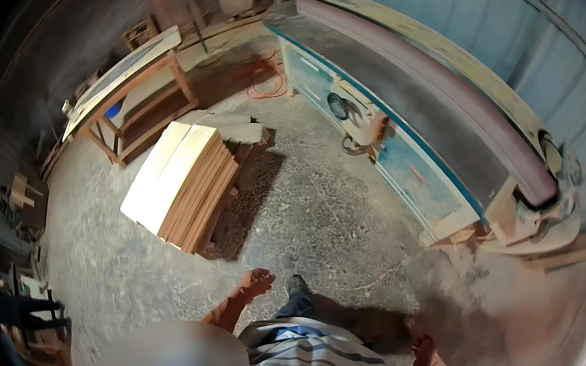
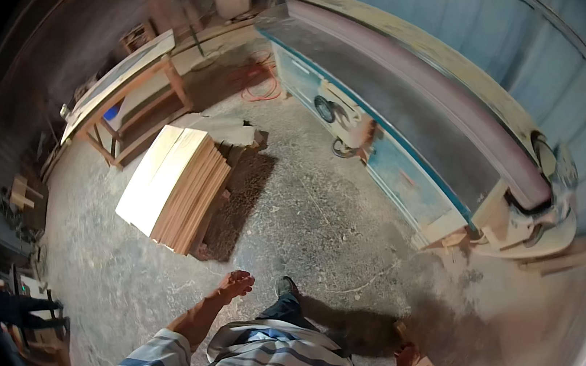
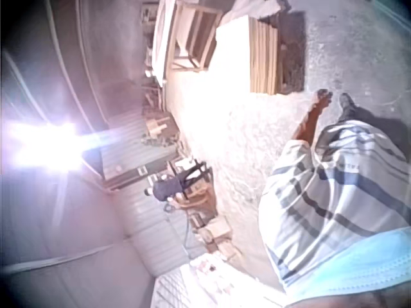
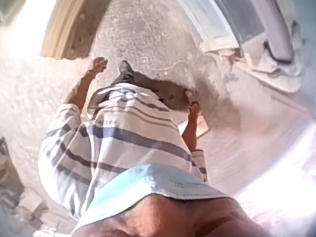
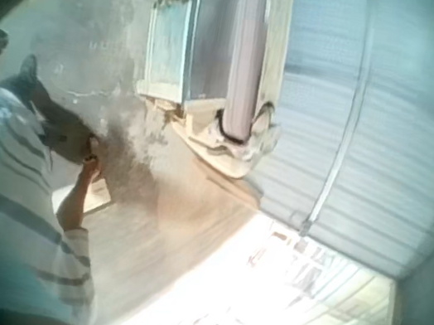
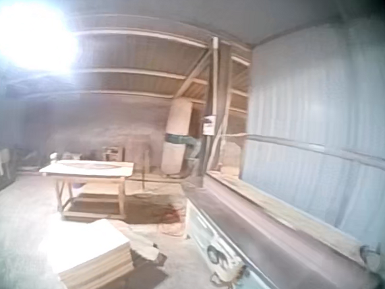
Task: The person repeatedly sands a rectangular wooden panel with carved edges on a belt sander. They handle the wood by hand, flipping it to sand different sides and edges, and periodically inspect the surface. The person stacks the finished pieces on a nearby wooden stool.
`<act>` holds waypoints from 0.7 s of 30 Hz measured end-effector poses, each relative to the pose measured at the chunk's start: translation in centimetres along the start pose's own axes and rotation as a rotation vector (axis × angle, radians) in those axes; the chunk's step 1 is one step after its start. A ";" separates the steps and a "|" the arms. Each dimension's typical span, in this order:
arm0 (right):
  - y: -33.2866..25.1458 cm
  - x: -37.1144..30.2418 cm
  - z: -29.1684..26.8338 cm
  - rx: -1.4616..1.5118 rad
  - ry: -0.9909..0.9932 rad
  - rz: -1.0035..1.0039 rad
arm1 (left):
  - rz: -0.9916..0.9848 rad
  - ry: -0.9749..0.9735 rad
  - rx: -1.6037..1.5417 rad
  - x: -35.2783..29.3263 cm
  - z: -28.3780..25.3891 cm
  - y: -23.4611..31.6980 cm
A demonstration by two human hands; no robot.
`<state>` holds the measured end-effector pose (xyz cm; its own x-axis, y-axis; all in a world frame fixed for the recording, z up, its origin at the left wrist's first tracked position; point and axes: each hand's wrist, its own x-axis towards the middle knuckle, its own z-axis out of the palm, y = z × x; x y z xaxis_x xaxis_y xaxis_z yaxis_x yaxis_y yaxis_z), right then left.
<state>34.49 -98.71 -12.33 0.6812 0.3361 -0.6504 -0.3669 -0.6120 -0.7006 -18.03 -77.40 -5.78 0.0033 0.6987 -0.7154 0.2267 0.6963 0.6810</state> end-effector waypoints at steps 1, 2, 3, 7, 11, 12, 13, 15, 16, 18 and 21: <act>-0.1 0.7 1.0 -0.061 -0.035 -0.063 | 0.013 -0.020 -0.012 0.7 -1.2 0.0; -0.5 1.7 2.3 -0.130 -0.015 -0.016 | 0.013 -0.007 -0.052 1.4 -2.4 -0.3; -3.1 0.3 4.9 -0.199 -0.001 0.035 | 0.009 0.015 -0.088 1.9 -3.5 -0.4; -7.5 -2.4 10.7 -0.124 -0.219 -0.047 | -0.024 0.106 -0.118 3.4 -6.8 -0.1; -12.8 -5.2 18.8 -0.236 -0.363 -0.131 | -0.013 0.204 -0.306 4.0 -10.6 -1.0; -14.8 -6.5 21.1 -0.350 -0.364 -0.150 | -0.008 0.257 -0.370 3.8 -11.4 -1.6; -15.2 -5.7 22.6 -0.327 -0.422 -0.197 | -0.026 0.286 -0.408 3.5 -12.0 -2.3; -16.6 -4.1 25.9 -0.395 -0.441 -0.212 | -0.062 0.328 -0.475 3.4 -12.7 -3.2; -17.7 -4.4 27.9 -0.425 -0.451 -0.217 | -0.079 0.350 -0.505 3.3 -13.0 -3.7; -19.4 -3.7 31.3 -0.480 -0.494 -0.220 | -0.123 0.407 -0.540 2.6 -12.8 -5.4; -21.1 1.2 37.6 -0.582 -0.603 -0.235 | -0.184 0.524 -0.628 2.0 -12.4 -5.9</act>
<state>19.19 -58.46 -9.37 0.1859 0.7205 -0.6680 0.2357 -0.6927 -0.6816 -31.43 -78.14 -9.29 -0.4691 0.4430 -0.7640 -0.4055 0.6605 0.6319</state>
